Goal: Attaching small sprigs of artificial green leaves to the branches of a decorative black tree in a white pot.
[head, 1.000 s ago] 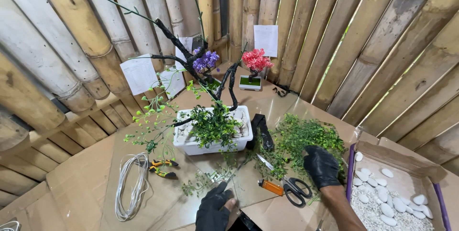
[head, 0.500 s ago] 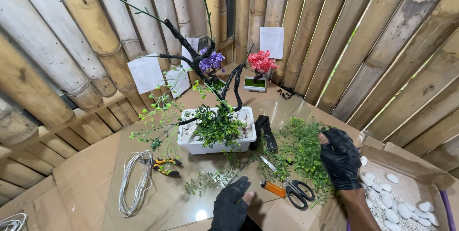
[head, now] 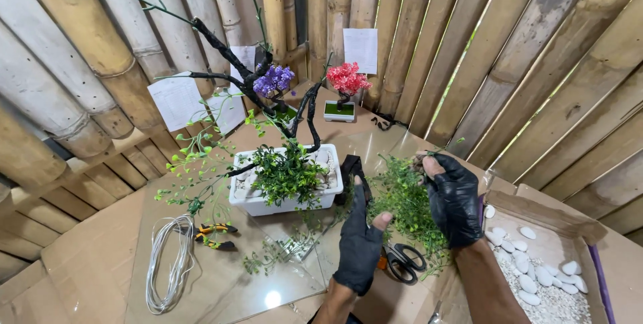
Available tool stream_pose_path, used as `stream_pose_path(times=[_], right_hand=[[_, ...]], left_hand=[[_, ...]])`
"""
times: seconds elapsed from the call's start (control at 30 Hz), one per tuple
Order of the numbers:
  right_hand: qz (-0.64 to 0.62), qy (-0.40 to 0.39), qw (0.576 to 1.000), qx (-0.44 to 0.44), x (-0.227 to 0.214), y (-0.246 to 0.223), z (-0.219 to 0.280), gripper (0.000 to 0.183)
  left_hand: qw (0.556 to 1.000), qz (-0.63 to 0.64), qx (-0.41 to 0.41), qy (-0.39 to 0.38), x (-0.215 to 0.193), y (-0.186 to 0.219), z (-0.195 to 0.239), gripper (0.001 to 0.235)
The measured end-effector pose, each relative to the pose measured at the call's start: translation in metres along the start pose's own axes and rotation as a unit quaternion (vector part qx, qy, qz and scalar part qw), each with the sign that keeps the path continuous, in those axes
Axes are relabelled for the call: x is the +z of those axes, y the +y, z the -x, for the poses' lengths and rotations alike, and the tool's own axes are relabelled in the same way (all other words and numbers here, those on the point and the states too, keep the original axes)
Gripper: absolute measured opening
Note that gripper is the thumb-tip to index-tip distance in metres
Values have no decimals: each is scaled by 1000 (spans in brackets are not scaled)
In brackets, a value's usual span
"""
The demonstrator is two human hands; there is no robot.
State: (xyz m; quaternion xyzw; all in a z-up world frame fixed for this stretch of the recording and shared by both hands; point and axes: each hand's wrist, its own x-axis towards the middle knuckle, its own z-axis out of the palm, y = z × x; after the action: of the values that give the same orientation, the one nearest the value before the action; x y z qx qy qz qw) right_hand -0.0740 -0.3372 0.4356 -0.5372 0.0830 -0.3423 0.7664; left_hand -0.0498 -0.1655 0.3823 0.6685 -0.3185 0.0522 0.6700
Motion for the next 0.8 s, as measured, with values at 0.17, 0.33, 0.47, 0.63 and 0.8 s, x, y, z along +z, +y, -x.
stream_pose_path(times=[0.17, 0.33, 0.47, 0.63, 0.8], right_hand=[[0, -21, 1000, -4, 2, 22, -5, 18], [147, 38, 988, 31, 15, 27, -3, 17], [171, 48, 984, 27, 10, 30, -7, 18], [245, 94, 965, 8, -19, 33, -18, 28], [521, 60, 849, 66, -114, 125, -60, 31]], left_hand=[[989, 133, -59, 20, 18, -39, -40, 83], [901, 268, -300, 164, 46, -44, -64, 41], [902, 293, -257, 187, 41, -57, -68, 24], [907, 236, -217, 274, 29, -27, -72, 27], [914, 284, -173, 234, 19, -2, -62, 35]])
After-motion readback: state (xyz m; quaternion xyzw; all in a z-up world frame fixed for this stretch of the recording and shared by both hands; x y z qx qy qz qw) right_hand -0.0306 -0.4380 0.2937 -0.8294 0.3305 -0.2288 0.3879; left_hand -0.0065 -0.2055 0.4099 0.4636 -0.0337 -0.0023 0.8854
